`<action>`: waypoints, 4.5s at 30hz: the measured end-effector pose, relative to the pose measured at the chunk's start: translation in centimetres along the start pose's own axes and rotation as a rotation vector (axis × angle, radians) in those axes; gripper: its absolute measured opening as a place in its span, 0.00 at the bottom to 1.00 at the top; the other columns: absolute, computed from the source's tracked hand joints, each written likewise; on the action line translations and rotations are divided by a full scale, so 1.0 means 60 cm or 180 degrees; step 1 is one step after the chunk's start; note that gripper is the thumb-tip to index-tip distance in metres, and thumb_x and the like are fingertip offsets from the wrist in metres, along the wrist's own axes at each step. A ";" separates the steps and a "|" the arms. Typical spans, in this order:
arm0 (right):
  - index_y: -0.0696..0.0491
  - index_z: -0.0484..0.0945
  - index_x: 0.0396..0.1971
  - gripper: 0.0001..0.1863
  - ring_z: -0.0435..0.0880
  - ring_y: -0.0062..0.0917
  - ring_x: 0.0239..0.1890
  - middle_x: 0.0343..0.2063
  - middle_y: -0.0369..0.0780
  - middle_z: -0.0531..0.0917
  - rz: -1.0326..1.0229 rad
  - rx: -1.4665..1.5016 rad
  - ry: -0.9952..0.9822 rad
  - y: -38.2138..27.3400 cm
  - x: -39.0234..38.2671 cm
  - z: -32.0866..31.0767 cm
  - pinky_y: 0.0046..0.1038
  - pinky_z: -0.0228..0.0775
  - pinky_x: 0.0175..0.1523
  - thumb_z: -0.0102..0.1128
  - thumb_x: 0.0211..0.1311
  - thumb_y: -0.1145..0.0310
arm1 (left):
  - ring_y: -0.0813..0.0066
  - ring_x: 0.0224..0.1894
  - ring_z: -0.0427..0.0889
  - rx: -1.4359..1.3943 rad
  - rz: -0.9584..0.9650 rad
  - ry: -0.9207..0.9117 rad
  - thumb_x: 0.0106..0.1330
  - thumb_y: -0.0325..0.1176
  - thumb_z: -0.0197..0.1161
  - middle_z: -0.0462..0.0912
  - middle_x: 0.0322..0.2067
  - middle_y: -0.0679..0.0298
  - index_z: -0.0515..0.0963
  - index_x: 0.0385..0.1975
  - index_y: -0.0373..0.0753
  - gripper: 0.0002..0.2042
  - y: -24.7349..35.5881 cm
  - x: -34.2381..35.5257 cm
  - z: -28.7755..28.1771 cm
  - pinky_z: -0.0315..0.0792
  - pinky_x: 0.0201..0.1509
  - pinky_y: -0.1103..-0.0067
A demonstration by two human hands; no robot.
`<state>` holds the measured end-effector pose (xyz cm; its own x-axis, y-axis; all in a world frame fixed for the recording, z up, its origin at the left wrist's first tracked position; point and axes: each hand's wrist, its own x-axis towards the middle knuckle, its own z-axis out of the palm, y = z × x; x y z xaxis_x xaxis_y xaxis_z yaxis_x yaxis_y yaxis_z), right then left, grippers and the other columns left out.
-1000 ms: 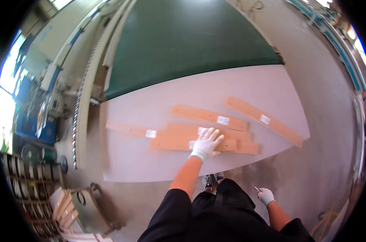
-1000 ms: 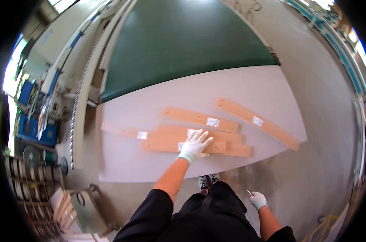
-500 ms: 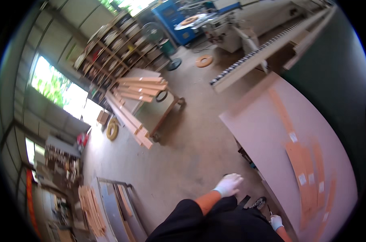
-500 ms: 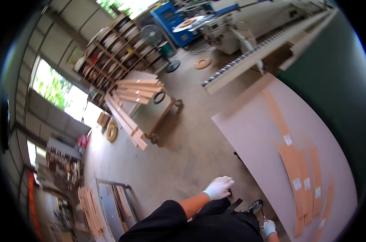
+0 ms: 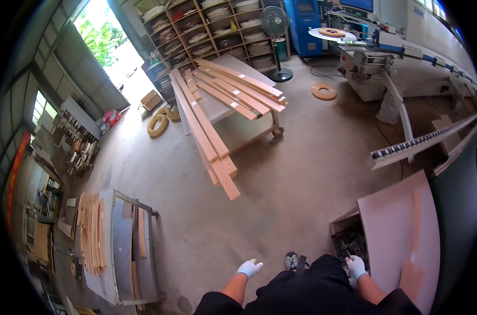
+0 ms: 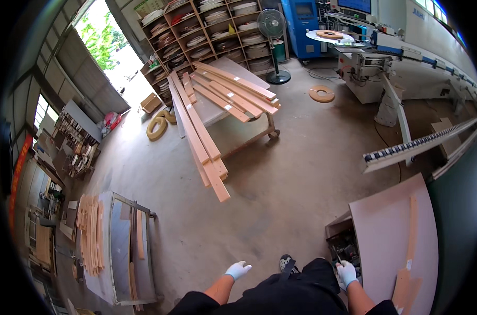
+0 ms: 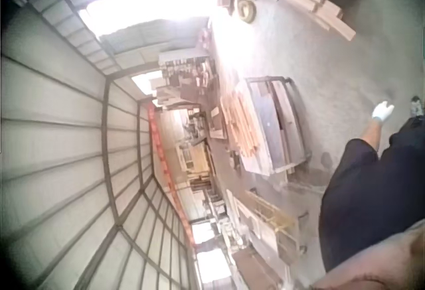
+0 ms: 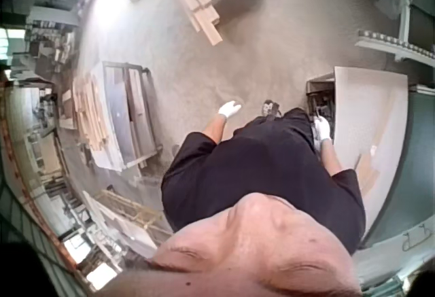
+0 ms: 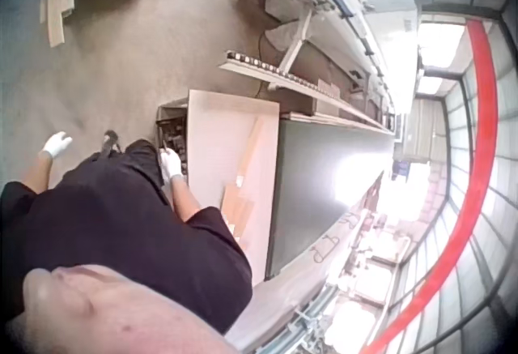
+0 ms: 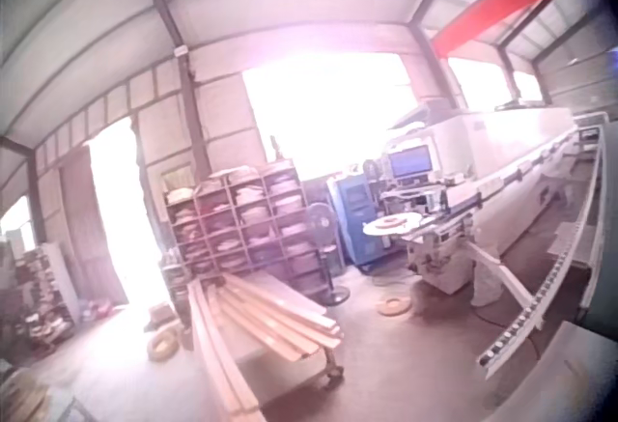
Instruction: The person uses a hand tool to remove labels and smooth the edges of several wooden furniture components, then moves the boards to a machine for further processing.
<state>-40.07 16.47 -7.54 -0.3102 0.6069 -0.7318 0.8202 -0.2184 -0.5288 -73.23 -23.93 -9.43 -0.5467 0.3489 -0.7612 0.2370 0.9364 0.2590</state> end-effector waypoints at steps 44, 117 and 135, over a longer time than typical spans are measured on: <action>0.57 0.81 0.52 0.12 0.83 0.20 0.30 0.32 0.34 0.83 -0.0306 -0.0593 -0.0155 -1.130 0.801 -0.309 0.25 0.79 0.35 0.61 0.73 0.71 | 0.60 0.48 0.82 -0.8756 0.0191 0.1095 0.77 0.38 0.44 0.85 0.43 0.60 0.80 0.47 0.37 0.17 0.522 0.762 -0.740 0.77 0.59 0.65; 0.49 0.78 0.50 0.14 0.79 0.23 0.38 0.39 0.34 0.80 -0.2066 -0.1976 -0.2509 -2.855 1.529 0.814 0.32 0.74 0.38 0.54 0.68 0.61 | 0.43 0.71 0.59 -0.1004 -0.3525 0.1586 0.45 0.54 0.77 0.66 0.63 0.47 0.67 0.63 0.32 0.47 0.763 1.165 -1.440 0.51 0.77 0.54; 0.48 0.77 0.58 0.16 0.72 0.13 0.32 0.39 0.28 0.78 -0.2375 -0.0737 -0.3000 -3.039 1.519 1.018 0.19 0.65 0.36 0.53 0.74 0.72 | 0.38 0.79 0.42 -0.2191 -0.2653 0.1693 0.49 0.65 0.74 0.48 0.77 0.48 0.52 0.78 0.41 0.59 0.776 1.542 -1.838 0.38 0.78 0.43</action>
<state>-247.24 64.93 -4.10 -0.8887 -0.2866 -0.3577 0.3286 0.1456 -0.9332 -201.33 56.25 -2.25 -0.6290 -0.5524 -0.5470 -0.7361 0.6496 0.1905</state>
